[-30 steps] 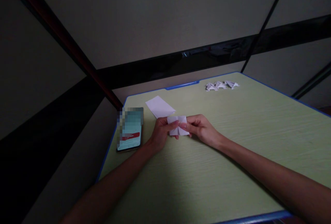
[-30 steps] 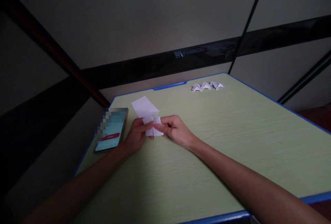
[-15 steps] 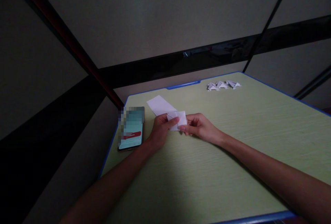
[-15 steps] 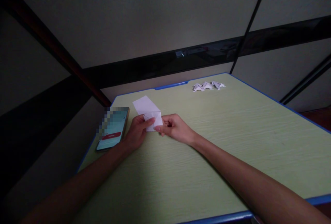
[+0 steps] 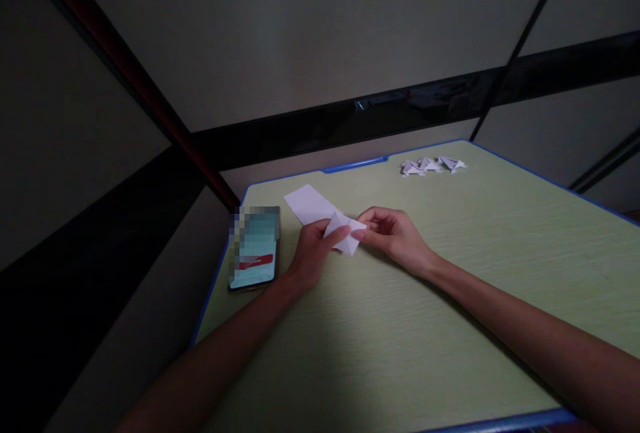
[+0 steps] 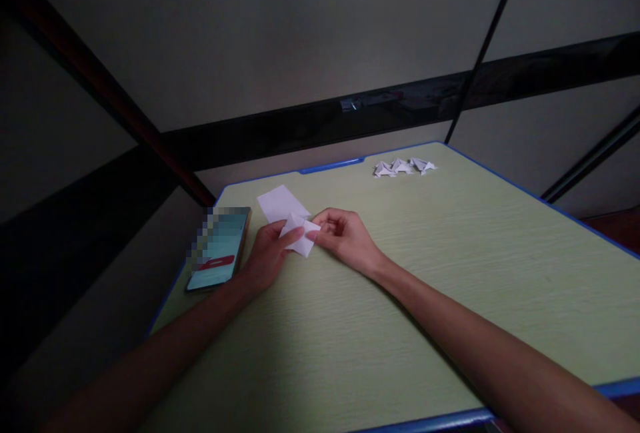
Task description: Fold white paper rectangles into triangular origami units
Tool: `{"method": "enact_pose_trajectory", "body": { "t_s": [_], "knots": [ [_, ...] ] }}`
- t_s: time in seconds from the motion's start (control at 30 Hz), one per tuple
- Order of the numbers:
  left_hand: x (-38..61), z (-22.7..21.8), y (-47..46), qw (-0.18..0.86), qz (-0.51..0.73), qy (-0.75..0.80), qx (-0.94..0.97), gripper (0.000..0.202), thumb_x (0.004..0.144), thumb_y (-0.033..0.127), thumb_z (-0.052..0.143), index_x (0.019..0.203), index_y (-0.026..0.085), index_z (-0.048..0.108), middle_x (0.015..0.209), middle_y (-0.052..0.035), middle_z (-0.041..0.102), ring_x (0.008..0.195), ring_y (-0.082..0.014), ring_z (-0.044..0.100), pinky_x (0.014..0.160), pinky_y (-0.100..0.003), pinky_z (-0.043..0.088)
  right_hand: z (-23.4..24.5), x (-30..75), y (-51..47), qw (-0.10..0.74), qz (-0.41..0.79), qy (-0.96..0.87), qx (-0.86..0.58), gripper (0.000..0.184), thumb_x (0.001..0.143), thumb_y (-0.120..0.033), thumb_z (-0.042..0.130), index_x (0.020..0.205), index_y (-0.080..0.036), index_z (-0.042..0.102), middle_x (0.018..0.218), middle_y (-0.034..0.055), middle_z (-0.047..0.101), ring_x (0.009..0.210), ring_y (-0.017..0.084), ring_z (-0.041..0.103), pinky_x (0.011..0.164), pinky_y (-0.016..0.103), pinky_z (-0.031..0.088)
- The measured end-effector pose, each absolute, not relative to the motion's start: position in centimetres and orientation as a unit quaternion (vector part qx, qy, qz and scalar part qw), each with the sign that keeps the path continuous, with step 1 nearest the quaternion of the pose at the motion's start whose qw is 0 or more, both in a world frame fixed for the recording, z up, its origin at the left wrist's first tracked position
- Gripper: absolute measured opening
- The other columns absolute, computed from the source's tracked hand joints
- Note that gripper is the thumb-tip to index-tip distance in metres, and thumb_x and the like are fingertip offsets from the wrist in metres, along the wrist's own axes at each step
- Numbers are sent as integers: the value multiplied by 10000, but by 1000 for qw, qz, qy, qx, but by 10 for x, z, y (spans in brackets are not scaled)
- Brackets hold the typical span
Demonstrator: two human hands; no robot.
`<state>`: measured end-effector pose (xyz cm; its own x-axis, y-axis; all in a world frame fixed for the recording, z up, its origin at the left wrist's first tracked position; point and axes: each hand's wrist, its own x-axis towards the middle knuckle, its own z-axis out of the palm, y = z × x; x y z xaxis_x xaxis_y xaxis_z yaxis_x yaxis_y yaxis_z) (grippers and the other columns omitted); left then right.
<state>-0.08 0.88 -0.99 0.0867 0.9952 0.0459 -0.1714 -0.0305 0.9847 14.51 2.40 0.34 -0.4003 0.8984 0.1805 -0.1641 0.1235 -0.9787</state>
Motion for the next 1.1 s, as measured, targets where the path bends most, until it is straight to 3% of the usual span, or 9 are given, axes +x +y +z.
{"method": "enact_pose_trajectory", "body": {
  "t_s": [0.2,0.37,0.47,0.57,1.1],
  "knots": [
    [-2,-8,11,590,523,405,463,182,590,282,645,622,109,600,552,18,520,516,-67,425,548,-208,331,3,146,23,444,586,-615,-286,172,599,-233,657,704,-130,568,614,-16,526,533,72,443,505,220,329],
    [-4,-8,12,586,508,418,473,184,589,278,644,611,102,594,538,19,503,515,-70,416,518,-202,303,3,148,21,491,528,-648,-246,209,668,-169,588,871,-156,541,719,8,551,621,91,490,568,233,379],
    [-5,-10,11,568,493,431,499,185,597,283,636,612,103,596,537,22,501,521,-75,423,525,-207,299,3,152,22,467,451,-716,-255,88,696,-156,543,774,-143,583,748,37,570,654,108,507,576,244,389],
    [-7,-10,11,551,466,445,530,187,596,286,635,613,103,601,534,26,509,512,-74,420,517,-205,289,4,156,26,431,409,-761,-259,95,703,-150,527,705,-137,620,721,47,591,645,116,523,574,253,400],
    [-3,2,6,426,408,521,616,259,639,333,556,548,92,585,485,26,478,497,-81,394,481,-200,294,3,152,31,427,541,-612,-387,99,546,-217,677,597,-134,663,609,34,665,536,113,567,559,255,459]
  ]
}}
